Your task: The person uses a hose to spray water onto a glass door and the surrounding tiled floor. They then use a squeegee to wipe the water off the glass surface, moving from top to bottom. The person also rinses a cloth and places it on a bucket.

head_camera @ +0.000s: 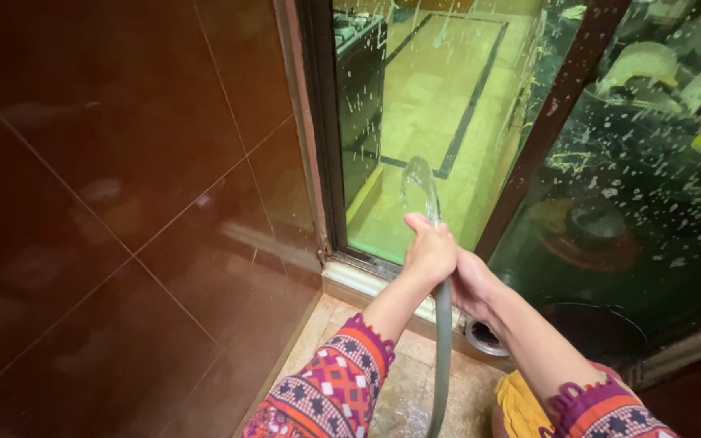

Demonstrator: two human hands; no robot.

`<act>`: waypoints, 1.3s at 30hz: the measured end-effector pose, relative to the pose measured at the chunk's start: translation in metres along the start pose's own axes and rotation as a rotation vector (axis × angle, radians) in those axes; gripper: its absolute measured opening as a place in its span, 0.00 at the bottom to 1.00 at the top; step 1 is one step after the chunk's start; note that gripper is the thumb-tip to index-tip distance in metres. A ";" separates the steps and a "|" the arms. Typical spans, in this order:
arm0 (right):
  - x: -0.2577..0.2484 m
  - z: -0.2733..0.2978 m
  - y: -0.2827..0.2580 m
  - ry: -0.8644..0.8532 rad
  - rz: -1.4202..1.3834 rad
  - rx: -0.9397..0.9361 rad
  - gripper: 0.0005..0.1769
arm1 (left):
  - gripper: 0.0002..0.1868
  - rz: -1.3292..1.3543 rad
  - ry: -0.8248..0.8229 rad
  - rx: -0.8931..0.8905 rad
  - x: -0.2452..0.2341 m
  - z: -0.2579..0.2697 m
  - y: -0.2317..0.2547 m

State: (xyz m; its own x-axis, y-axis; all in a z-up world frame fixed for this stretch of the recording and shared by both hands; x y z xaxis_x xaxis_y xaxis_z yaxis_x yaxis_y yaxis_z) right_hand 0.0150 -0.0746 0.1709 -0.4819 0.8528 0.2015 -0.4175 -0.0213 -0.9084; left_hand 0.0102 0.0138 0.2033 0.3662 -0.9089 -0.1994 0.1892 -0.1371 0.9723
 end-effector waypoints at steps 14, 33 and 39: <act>-0.003 0.047 0.000 -0.070 0.148 0.009 0.23 | 0.23 -0.040 -0.045 0.324 -0.008 -0.082 -0.007; -0.032 0.021 0.002 0.069 0.099 0.023 0.15 | 0.23 0.150 -0.880 -0.195 0.038 -0.072 0.048; -0.032 0.016 0.003 0.037 0.036 0.031 0.18 | 0.13 -0.074 -0.803 -0.100 0.006 -0.062 0.067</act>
State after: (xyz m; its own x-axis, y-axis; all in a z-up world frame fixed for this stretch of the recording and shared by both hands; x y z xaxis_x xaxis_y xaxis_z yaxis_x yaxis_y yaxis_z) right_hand 0.0171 -0.1102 0.1673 -0.4683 0.8700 0.1542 -0.4245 -0.0685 -0.9029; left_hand 0.0812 0.0235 0.2599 -0.4086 -0.9094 -0.0781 0.2819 -0.2071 0.9368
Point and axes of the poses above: each hand's wrist, its own z-axis away from the middle knuckle, its own x-axis out of the palm, y = z × x, the point moved 5 cm from there along -z, towards the middle knuckle, and after that the axes turned 11 degrees about z, right-handed, at the moved point
